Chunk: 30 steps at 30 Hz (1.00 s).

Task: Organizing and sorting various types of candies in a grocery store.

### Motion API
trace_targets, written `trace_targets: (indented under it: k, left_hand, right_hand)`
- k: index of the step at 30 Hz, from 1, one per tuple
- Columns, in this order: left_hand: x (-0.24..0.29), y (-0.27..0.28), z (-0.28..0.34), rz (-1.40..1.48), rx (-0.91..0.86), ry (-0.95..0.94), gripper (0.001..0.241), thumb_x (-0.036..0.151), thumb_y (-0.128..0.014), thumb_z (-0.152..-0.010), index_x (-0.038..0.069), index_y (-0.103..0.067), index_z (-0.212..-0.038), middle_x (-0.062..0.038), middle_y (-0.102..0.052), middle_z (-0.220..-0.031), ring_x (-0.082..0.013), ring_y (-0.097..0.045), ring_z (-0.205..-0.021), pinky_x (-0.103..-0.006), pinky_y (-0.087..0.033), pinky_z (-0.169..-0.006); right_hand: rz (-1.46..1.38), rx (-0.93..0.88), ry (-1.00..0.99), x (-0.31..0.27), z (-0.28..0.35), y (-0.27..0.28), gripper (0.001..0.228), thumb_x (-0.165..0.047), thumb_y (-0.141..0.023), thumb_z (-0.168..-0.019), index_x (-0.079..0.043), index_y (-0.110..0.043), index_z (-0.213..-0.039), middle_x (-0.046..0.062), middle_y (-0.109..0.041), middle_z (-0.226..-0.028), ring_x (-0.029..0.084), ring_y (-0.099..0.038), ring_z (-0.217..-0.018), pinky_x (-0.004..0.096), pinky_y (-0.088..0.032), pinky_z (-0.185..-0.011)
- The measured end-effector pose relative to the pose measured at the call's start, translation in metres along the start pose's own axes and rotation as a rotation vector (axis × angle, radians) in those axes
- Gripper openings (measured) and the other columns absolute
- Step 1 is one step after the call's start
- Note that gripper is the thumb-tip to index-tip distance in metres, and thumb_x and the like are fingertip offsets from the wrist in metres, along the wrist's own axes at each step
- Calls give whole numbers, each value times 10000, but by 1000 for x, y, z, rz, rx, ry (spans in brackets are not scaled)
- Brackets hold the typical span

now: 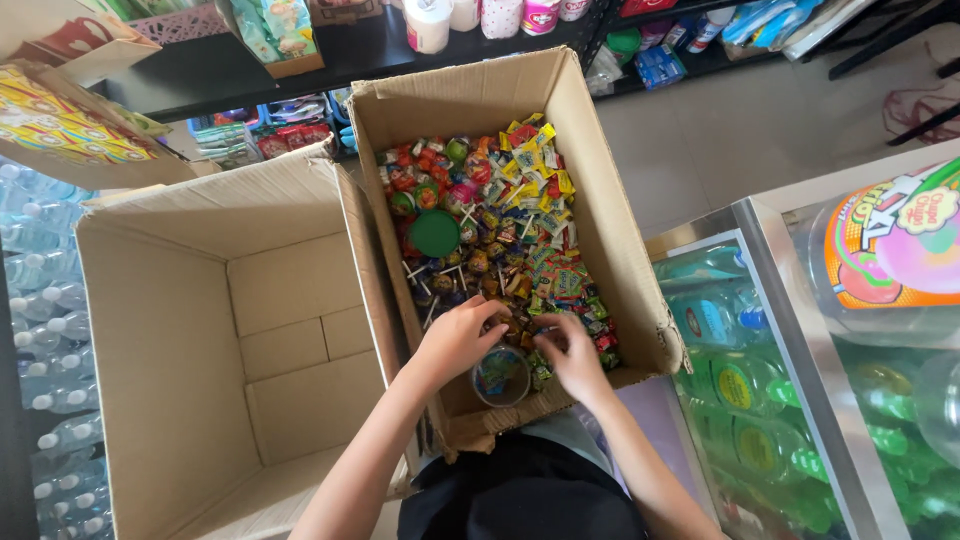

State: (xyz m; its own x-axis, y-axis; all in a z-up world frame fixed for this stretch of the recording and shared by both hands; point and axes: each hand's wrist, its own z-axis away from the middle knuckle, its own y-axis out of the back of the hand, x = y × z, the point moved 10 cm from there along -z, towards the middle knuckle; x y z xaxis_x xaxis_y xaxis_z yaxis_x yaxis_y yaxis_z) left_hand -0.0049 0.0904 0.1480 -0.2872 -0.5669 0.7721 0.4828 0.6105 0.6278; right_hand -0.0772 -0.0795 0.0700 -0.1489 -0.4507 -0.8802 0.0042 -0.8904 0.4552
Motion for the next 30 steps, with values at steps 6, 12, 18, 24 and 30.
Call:
trace_targets:
  k: [6,12,18,24,30]
  left_hand:
    - [-1,-4,-21,-99,-62,-19,259,269,-701,-898,131,-686,-1116,-116,-679,-974,-341,-694,-910,-455,-556,-768]
    - [-15,-31,-84,-248,-100,-57,259,257,-709,-889,102,-656,-1089,-143,-661,-1022,-374,-675,-953,-486,-551,-791]
    - [-87,-87,-149,-379,-54,-19,270,257,-749,-843,88,-665,-1035,-172,-651,-1032,-392,-654,-989,-520,-543,-810]
    - [-134,-161,-178,-481,-60,-34,203,162,-724,-846,96,-690,-1034,-125,-703,-996,-354,-659,-1029,-505,-550,-854]
    - [-153,-213,-213,-627,133,-65,462,136,-762,-839,78,-676,-1289,-141,-715,-1088,-338,-598,-1138,-503,-508,-953]
  right_hand:
    - [-262,72,-136,123,-33,27,206,-105,-685,-989,-51,-703,-1186,57,-735,-1009,114,-652,-896,275,-533,-814]
    - [-37,77,-113,200,-74,23,217,-85,-683,-968,-65,-703,-1183,98,-767,-999,213,-710,-916,330,-559,-830]
    - [459,133,-53,139,-114,31,647,34,-727,-817,-90,-497,-1409,318,-507,-1308,538,-560,-1113,566,-506,-879]
    - [479,24,-151,150,-131,18,533,18,-704,-810,-105,-536,-1301,264,-417,-1381,519,-560,-1144,561,-516,-913]
    - [371,187,-126,136,-128,43,297,-38,-693,-895,-66,-603,-1177,247,-512,-1266,497,-581,-1071,539,-514,-867]
